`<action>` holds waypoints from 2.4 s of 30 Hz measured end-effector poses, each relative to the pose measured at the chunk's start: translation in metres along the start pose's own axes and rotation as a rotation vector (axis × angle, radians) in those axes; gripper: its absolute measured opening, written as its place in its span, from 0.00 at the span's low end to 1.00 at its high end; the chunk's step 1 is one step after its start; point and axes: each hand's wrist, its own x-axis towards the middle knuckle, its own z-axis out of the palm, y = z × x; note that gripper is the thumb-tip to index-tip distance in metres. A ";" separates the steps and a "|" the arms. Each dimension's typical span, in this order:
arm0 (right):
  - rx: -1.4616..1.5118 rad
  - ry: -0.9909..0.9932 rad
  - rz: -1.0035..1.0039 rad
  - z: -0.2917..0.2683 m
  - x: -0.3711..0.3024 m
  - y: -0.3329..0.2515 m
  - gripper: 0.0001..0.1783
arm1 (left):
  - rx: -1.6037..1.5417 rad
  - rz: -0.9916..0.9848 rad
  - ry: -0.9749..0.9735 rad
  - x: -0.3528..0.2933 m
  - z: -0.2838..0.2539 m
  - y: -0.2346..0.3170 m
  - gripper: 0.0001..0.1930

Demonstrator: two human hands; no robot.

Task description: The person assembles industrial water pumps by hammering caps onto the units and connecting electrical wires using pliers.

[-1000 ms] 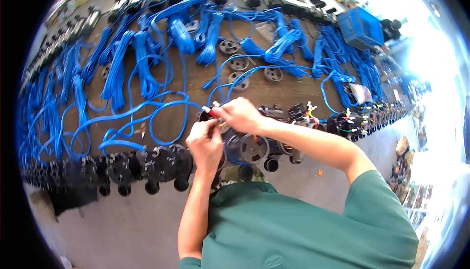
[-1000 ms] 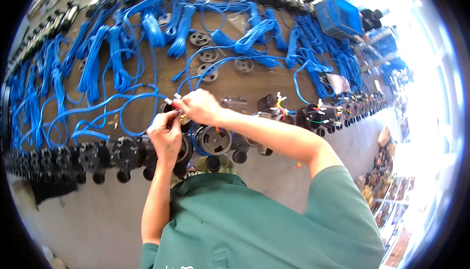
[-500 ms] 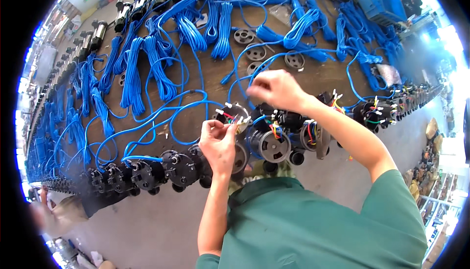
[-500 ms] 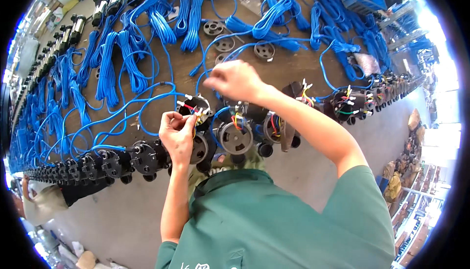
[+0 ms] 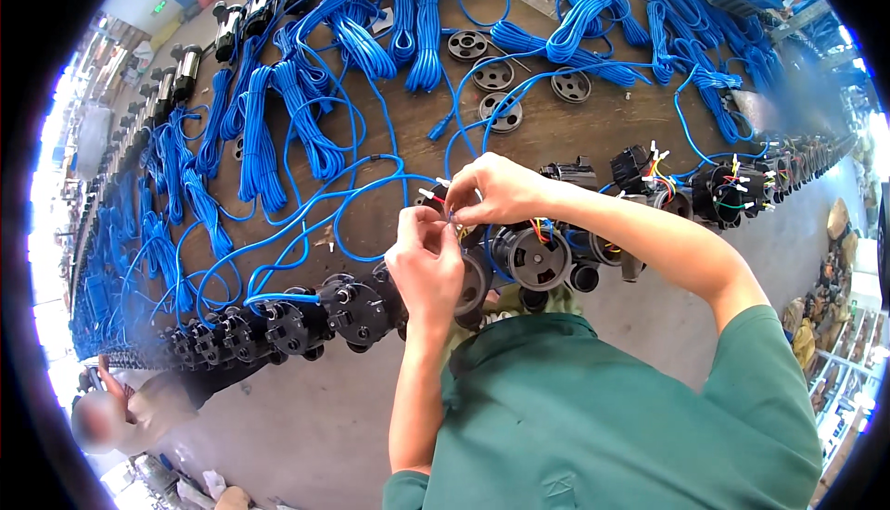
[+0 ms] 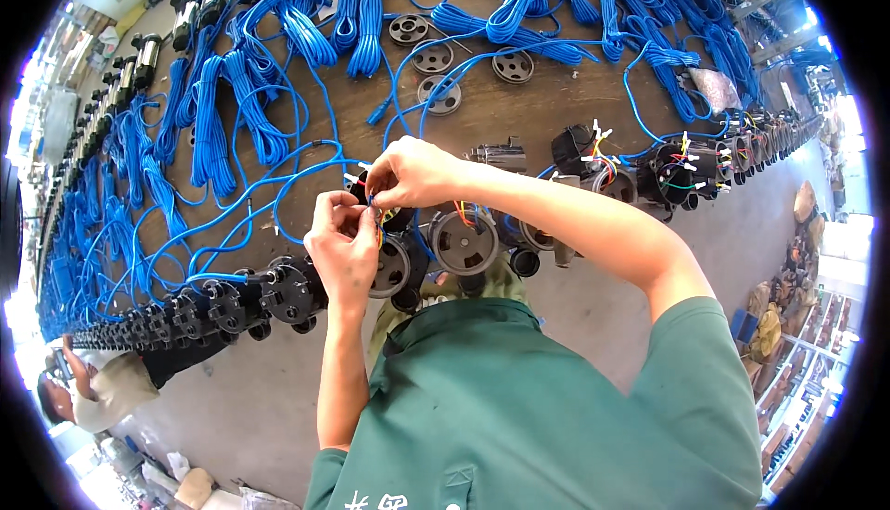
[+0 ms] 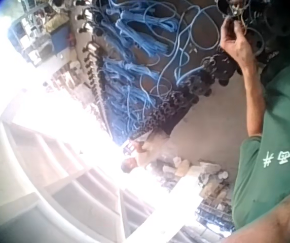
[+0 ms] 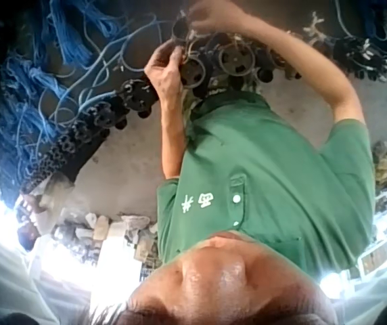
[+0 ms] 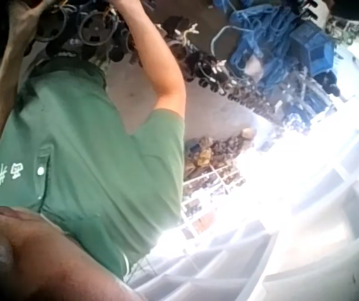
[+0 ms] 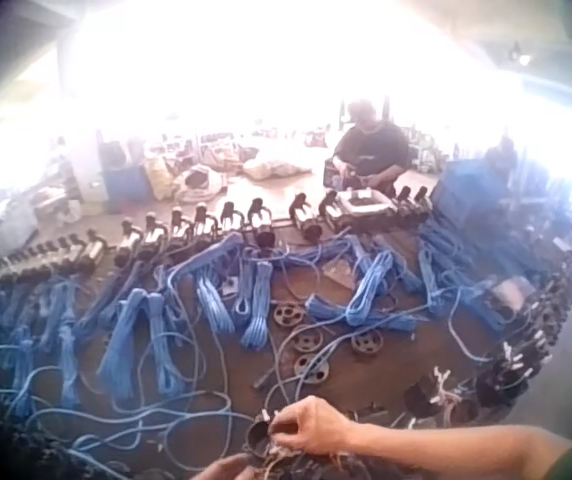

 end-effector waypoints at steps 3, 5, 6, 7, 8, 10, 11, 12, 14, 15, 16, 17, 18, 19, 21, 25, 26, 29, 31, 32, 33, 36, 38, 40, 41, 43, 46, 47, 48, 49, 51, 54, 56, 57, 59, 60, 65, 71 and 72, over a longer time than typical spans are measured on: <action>0.059 0.038 -0.006 0.001 -0.001 0.008 0.12 | -0.347 -0.179 -0.020 0.000 -0.005 0.001 0.11; -0.093 0.169 -0.102 0.003 0.003 0.018 0.11 | -0.470 -0.198 -0.011 -0.002 -0.006 -0.012 0.11; -0.169 0.235 -0.150 0.002 0.005 0.022 0.11 | -0.504 -0.190 0.001 -0.004 -0.007 -0.018 0.11; -0.165 0.226 -0.069 -0.003 0.005 0.026 0.11 | -0.546 -0.192 0.017 -0.008 -0.008 -0.021 0.11; -0.118 0.218 -0.046 -0.003 0.005 0.028 0.10 | -0.559 -0.196 0.031 -0.010 -0.010 -0.020 0.11; -0.025 0.217 0.007 -0.004 0.001 0.032 0.10 | -0.575 -0.218 0.025 -0.013 -0.013 -0.021 0.12; -0.031 0.193 0.048 -0.005 -0.003 0.023 0.10 | -0.579 -0.230 0.013 -0.014 -0.014 -0.023 0.13; -0.029 0.185 0.059 -0.005 -0.005 0.019 0.10 | -0.579 -0.240 0.001 -0.015 -0.014 -0.024 0.14; -0.066 0.191 0.010 -0.001 -0.007 0.019 0.10 | -0.577 -0.256 -0.025 -0.015 -0.014 -0.025 0.13; -0.103 0.205 -0.034 0.000 -0.008 0.021 0.11 | -0.585 -0.262 -0.038 -0.014 -0.013 -0.022 0.11; -0.144 0.228 -0.064 0.000 -0.010 0.022 0.11 | -0.595 -0.268 -0.046 -0.013 -0.011 -0.017 0.10; -0.181 0.256 -0.092 0.001 -0.012 0.022 0.11 | -0.606 -0.276 -0.056 -0.012 -0.007 -0.012 0.09; -0.233 0.290 -0.091 -0.003 -0.018 0.023 0.12 | -0.530 -0.253 -0.068 -0.010 -0.005 -0.011 0.07; -0.274 0.326 -0.100 -0.003 -0.017 0.023 0.13 | -0.440 -0.227 -0.072 -0.006 -0.008 -0.012 0.07; -0.329 0.340 -0.095 -0.014 -0.022 0.017 0.15 | -0.353 -0.176 -0.100 -0.012 -0.006 -0.007 0.06; -0.296 0.633 0.132 -0.088 -0.122 -0.049 0.14 | -0.187 -0.020 -0.100 -0.007 -0.007 -0.015 0.10; -0.351 0.740 0.213 -0.103 -0.155 -0.056 0.14 | -0.167 0.007 -0.085 -0.007 -0.007 -0.011 0.11; -0.632 0.542 0.612 -0.094 -0.252 -0.047 0.35 | -0.181 0.068 -0.030 -0.007 0.001 -0.006 0.11; -0.931 0.378 0.678 -0.057 -0.279 -0.039 0.57 | -0.250 0.040 0.023 -0.011 0.004 -0.009 0.11; -1.017 0.307 0.671 -0.043 -0.284 -0.035 0.58 | -0.285 0.015 0.039 -0.014 0.004 -0.009 0.11; -1.047 0.286 0.632 -0.036 -0.287 -0.027 0.60 | -0.327 -0.006 0.028 -0.013 0.010 -0.010 0.11; -1.088 0.293 0.484 -0.034 -0.282 -0.003 0.57 | -0.410 -0.067 0.008 -0.013 0.009 -0.006 0.11; -1.057 0.379 0.388 -0.037 -0.283 0.010 0.46 | -0.468 -0.094 -0.026 -0.012 0.005 -0.007 0.11; -1.040 0.415 0.347 -0.037 -0.284 0.011 0.39 | -0.609 -0.234 -0.147 -0.009 -0.006 -0.006 0.10; -1.038 0.418 0.334 -0.038 -0.281 0.010 0.37 | -0.670 -0.240 -0.176 -0.007 -0.008 -0.009 0.09; -1.031 0.435 0.319 -0.040 -0.280 0.010 0.32 | -0.748 -0.285 -0.215 0.000 -0.015 -0.015 0.07; -1.063 0.460 0.288 -0.045 -0.280 0.018 0.32 | -0.768 -0.240 -0.161 0.004 -0.020 -0.024 0.06; -1.071 0.461 0.301 -0.046 -0.282 0.018 0.32 | -0.713 -0.181 -0.111 0.004 -0.017 -0.028 0.06; -1.060 0.459 0.314 -0.047 -0.283 0.016 0.31 | -0.617 -0.093 -0.034 0.003 -0.014 -0.027 0.06; -1.047 0.458 0.323 -0.049 -0.283 0.015 0.31 | -0.512 -0.013 0.054 0.001 -0.012 -0.027 0.06; -0.990 0.485 0.331 -0.049 -0.290 0.010 0.30 | -0.348 0.062 0.162 0.000 -0.008 -0.026 0.07; -0.942 0.597 0.258 -0.062 -0.301 -0.012 0.22 | -0.168 0.065 0.257 -0.004 -0.016 -0.024 0.07; -0.919 0.694 0.150 -0.091 -0.310 -0.028 0.19 | -0.017 0.057 0.373 -0.016 -0.061 -0.027 0.08; -0.906 0.763 0.151 -0.113 -0.322 -0.027 0.17 | 0.069 0.047 0.430 -0.025 -0.093 -0.027 0.08; -0.902 0.905 0.295 -0.167 -0.370 -0.010 0.13 | 0.174 0.003 0.458 -0.030 -0.146 -0.035 0.09; -0.908 0.936 0.400 -0.204 -0.391 0.007 0.12 | 0.189 -0.041 0.459 -0.031 -0.163 -0.039 0.10; -1.176 0.593 0.803 -0.393 -0.453 0.180 0.20 | -0.163 -0.404 0.261 0.035 -0.074 -0.044 0.20; -1.287 0.167 0.976 -0.512 -0.443 0.357 0.52 | -0.472 -0.572 -0.513 0.190 0.293 0.003 0.13; -1.301 0.158 0.912 -0.522 -0.442 0.382 0.60 | -0.516 -0.480 -0.523 0.192 0.346 0.025 0.09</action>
